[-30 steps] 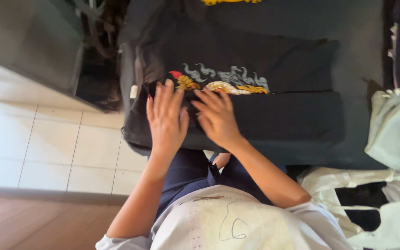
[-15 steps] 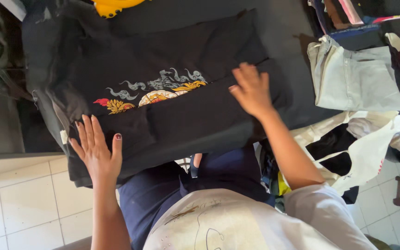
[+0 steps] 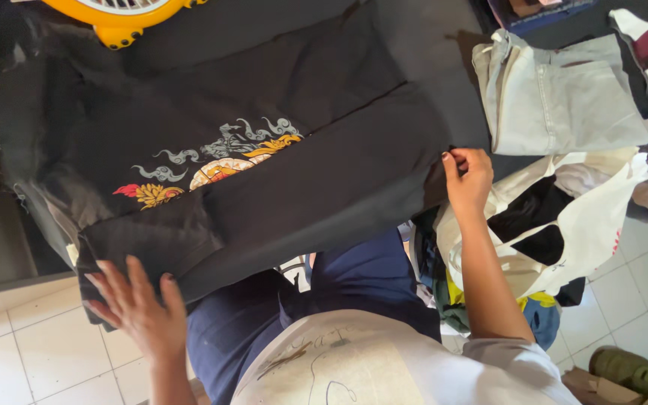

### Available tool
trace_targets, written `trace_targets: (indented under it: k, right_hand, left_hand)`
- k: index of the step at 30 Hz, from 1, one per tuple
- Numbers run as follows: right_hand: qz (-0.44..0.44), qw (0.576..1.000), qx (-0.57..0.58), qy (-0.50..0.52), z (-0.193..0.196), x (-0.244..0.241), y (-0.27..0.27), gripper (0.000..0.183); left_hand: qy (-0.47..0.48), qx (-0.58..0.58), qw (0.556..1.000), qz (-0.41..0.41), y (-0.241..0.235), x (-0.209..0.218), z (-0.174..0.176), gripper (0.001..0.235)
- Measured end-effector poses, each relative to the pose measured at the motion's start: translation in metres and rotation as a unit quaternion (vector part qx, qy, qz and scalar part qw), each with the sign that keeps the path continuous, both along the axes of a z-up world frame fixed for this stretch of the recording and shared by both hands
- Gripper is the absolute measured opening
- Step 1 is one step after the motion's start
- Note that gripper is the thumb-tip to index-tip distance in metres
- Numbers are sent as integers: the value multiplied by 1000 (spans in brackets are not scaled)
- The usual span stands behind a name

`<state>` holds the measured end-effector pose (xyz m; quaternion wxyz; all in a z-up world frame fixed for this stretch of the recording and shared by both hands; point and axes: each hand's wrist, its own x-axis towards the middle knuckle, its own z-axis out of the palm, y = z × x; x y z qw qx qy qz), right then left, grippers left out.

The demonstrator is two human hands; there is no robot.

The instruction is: The person folds a black t-shirt with a graphic print on a table, then folds a second black t-shirt with text. The person smooths the fabric and folds the sleeves and bottom edges to create neat rectangular stacks.

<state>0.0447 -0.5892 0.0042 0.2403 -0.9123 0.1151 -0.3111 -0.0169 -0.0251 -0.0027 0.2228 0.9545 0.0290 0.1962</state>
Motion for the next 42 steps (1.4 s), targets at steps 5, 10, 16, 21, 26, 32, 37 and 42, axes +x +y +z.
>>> trace_targets:
  k: [5,10,16,21,26,32,37,42]
  right_hand:
    - [-6,995,100,9,-4,-1,-2,14]
    - [11,996,83,4,-7,8,-9,14]
    - [-2,998,61,8,-13,6,-31,13]
    - [-22,997,-49,48,-14,6,-27,12]
    - [-50,996,-9,68,0,1,-17,24]
    - [-55,970,197,131,-6,4,-9,32]
    - [15,907,415,65,-32,17,-20,29]
    - [62,849,524,-13,-53,16,-38,27]
  left_hand:
    - [33,13,986,-162,-70,-9,9,49]
    - [-16,22,974,-225,-99,26,28,40]
    - [-48,47,969,-236,-99,33,36,27]
    - [-46,22,971,-235,-100,27,34,31]
    - [-86,1,985,-150,-67,11,26,43]
    - [-119,-91,983,104,12,-2,-1,51]
    - [2,-338,918,207,46,-9,-20,57]
    - [3,-214,954,209,64,-4,-30,42]
